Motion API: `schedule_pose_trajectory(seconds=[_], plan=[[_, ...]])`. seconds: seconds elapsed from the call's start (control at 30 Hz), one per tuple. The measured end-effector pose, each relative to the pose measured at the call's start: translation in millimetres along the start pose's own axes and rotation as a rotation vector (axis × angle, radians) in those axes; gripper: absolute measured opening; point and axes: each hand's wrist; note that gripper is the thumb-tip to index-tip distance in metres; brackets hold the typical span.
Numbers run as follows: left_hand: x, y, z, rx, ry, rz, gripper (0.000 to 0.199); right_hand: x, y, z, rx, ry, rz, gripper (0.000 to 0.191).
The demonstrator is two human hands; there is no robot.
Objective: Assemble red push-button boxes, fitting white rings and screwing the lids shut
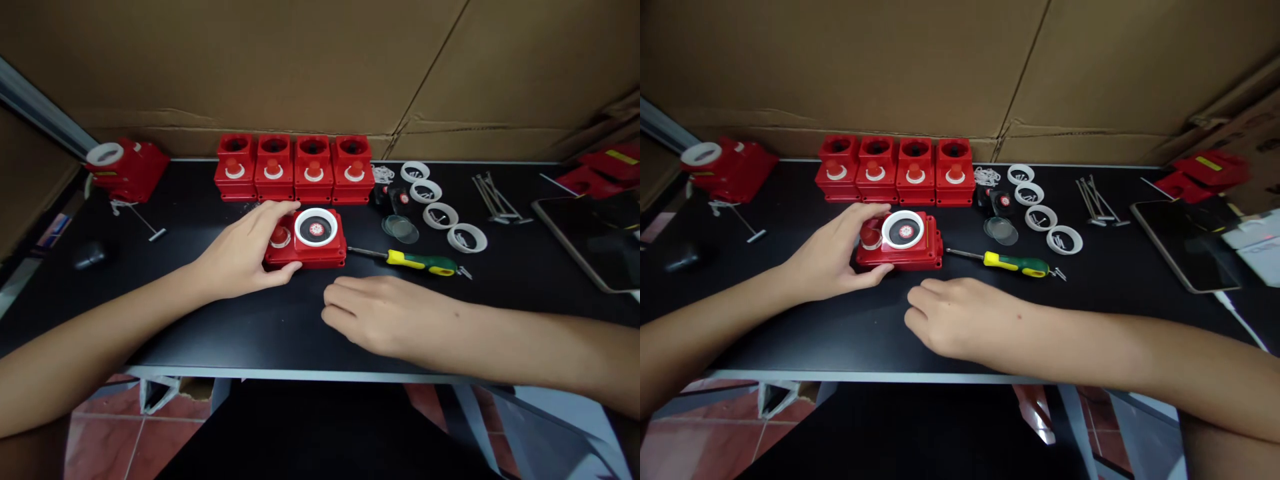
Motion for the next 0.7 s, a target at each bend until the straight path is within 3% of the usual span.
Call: schedule_pose_trajectory(seconds=[0.2, 0.37, 0.7], plan=[[-0.8, 0.1, -0.9, -0.009, 0.020, -0.002, 0.078, -39.1, -50.5, 8.0, -0.189, 0.258, -0.321, 0.010], [-1.5, -0.5, -0.7, -0.011, 0.010, -0.014, 0.078, -50.8, -58.3, 12.5, -0.229, 0.524, -0.482, 0.002], [0.2, -1.2, -0.5, -0.043, 0.007, -0.001, 0.081, -50.1, -43.6, 11.9, -0.243, 0.442, -0.356, 0.015]])
Point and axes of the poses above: each hand's wrist, its own z-axis away from the middle knuckle, its own y-axis out of the palm, x = y × z, and after that the axes turned 14 degrees about -y, right-handed
